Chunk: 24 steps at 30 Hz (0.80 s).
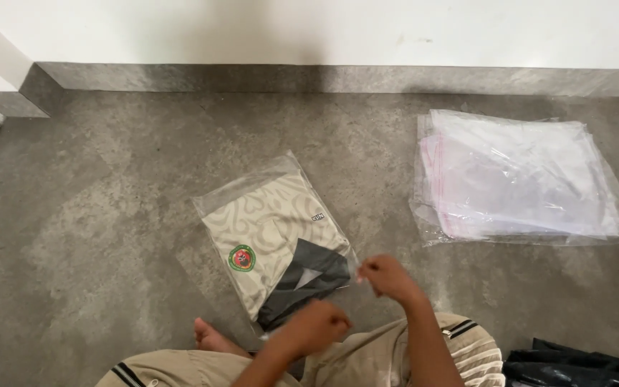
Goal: The person folds a beige polo shirt with a black collar and places it into a clear plastic bag. They then seal the bag and smooth it out on the floor.
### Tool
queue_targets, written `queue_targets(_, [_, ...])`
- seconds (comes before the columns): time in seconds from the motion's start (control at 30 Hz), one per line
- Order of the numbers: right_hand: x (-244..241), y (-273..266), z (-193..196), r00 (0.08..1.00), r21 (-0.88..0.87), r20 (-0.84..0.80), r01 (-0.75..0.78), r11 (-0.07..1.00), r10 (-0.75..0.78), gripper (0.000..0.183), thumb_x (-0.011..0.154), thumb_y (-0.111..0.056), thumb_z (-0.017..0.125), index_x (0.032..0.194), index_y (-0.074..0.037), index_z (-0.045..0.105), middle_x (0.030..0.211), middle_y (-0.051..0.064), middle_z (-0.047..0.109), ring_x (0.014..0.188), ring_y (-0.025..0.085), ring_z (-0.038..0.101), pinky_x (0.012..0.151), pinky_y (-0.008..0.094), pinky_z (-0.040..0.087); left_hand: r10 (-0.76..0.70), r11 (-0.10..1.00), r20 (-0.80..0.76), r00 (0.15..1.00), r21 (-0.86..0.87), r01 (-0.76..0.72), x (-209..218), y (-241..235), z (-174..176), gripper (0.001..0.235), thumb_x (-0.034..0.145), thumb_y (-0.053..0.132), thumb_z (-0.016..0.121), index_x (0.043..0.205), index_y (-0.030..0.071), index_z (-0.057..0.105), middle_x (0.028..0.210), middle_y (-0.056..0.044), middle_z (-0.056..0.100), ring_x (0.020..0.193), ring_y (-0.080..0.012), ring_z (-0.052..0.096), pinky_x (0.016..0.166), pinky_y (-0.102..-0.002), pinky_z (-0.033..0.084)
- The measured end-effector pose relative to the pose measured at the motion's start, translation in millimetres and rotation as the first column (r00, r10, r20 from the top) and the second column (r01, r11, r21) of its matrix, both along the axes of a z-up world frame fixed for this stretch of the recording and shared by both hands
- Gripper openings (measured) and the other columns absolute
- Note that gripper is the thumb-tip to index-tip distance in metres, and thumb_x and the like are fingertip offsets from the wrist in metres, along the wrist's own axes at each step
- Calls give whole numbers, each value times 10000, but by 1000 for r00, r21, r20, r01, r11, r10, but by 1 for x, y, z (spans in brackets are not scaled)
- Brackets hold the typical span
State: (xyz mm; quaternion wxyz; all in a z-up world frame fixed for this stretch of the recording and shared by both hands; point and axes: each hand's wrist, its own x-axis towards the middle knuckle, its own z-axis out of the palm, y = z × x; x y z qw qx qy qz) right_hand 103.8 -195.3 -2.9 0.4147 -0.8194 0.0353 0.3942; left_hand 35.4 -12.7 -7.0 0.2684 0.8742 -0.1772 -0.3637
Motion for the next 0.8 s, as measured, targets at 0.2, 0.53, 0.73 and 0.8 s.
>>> queue_targets(0.2, [24, 13, -73, 631, 263, 312, 661, 703, -710, 168, 811, -257, 563, 764, -105, 618, 668, 38, 591, 550, 154, 560, 601, 308, 427, 875, 461, 120, 469, 89, -883, 28, 107, 3, 412, 848, 397, 404, 1117, 131, 566, 1101, -155, 598, 1020, -350, 554, 854, -458, 412])
queue_targets(0.53, [14, 12, -84, 798, 52, 317, 524, 850, -512, 314, 836, -212, 575, 1098, -55, 644, 903, 135, 663, 819, 252, 645, 709, 388, 497, 915, 357, -149, 374, -127, -925, 31, 106, -81, 684, 902, 490, 357, 1395, 30, 247, 1376, -243, 364, 1273, -363, 378, 991, -500, 381])
queue_targets(0.73, [2, -1, -118, 900, -69, 86, 432, 899, -426, 372, 783, -268, 597, 1021, 14, 645, 841, 167, 661, 621, 243, 636, 485, 359, 492, 931, 329, -163, 327, -14, -944, 34, 128, -179, 770, 843, 502, 473, 1366, -36, 300, 1269, -260, 475, 1159, -351, 499, 880, -490, 467])
queue_targets(0.8, [1, 0, -119, 907, -70, 30, 421, 904, -420, 430, 727, -283, 666, 1004, 46, 651, 761, 161, 647, 556, 217, 586, 422, 340, 441, 937, 318, -152, 314, 6, -948, 33, 135, -201, 776, 828, 491, 496, 1355, -51, 321, 1231, -256, 509, 1119, -338, 534, 849, -479, 484])
